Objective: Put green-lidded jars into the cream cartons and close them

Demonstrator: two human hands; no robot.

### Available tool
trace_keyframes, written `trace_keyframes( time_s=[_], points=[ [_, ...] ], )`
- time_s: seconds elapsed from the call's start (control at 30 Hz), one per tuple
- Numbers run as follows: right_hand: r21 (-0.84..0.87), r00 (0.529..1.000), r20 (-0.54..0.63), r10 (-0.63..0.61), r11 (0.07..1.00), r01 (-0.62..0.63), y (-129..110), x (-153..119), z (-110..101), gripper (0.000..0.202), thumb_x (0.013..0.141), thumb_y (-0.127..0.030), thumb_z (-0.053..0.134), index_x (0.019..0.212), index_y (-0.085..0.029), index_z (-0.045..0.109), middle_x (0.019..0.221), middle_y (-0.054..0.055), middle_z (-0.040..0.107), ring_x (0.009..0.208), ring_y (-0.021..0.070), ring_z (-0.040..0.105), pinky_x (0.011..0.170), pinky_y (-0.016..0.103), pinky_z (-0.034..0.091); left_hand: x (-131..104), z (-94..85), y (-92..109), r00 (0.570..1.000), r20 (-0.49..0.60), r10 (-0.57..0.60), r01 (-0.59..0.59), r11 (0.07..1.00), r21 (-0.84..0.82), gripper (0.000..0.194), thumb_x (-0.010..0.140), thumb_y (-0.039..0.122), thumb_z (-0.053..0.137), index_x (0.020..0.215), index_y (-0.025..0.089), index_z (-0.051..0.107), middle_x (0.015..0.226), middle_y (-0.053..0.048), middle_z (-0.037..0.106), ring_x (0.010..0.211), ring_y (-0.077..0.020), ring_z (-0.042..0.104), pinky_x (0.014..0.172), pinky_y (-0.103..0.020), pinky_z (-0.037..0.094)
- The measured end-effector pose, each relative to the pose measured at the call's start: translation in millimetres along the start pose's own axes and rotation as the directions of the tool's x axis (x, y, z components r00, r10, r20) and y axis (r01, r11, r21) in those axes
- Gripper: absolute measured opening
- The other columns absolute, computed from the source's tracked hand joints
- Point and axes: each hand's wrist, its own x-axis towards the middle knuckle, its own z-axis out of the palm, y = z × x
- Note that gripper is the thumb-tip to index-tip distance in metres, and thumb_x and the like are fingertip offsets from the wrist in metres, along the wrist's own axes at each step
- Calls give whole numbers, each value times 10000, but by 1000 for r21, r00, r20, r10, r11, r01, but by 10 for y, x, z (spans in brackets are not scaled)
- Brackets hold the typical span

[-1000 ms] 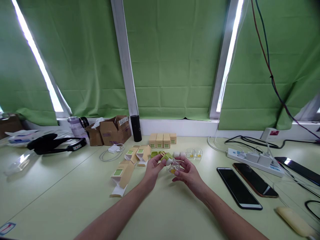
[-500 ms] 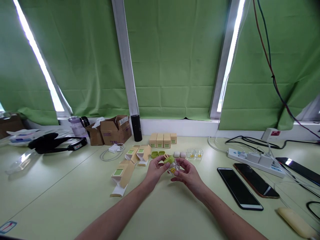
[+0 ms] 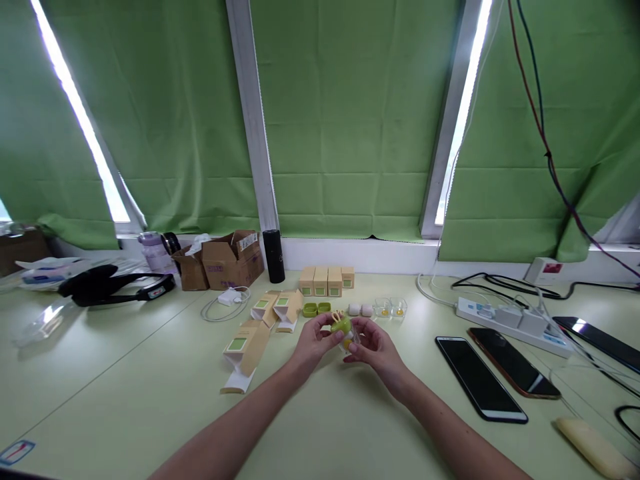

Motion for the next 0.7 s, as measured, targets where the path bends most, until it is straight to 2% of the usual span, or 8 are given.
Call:
trace_keyframes(
  time_s=[0.07,0.13,0.33,0.7],
  points=[
    [-52,999,5,-51,997,52,1,13,-1,547,688,-392,933,1148,-273,661,1029,37,684,917,221,652,694,352,624,4,-5,-7,1000,5,3,-4,999,36,506,708,512,880,1063,171,763,1079,-120,741,969,-280,695,841,-349,551],
    [-71,997,21,-78,994,79,-1,18,6,555,690,-379,928,1165,-284,657,980,30,680,898,222,644,697,350,609,6,-10,-16,1000,6,2,-2,998,58,505,706,511,880,1068,177,769,1089,-122,743,968,-283,697,842,-351,547],
    [-160,996,-11,-85,984,82,5,-15,34,561,717,-361,905,1206,-311,635,1134,46,654,917,199,633,764,338,571,5,-4,-24,1000,13,-22,21,998,54,469,678,461,904,1021,175,762,1034,-100,731,953,-266,685,850,-344,534],
    [-231,995,-1,-102,968,99,-23,-69,121,502,823,-428,821,1254,-341,579,1200,50,627,948,198,639,790,342,549,-3,9,55,997,41,-69,70,997,-25,492,644,471,917,979,160,734,958,-79,715,933,-256,658,798,-320,519]
  ],
)
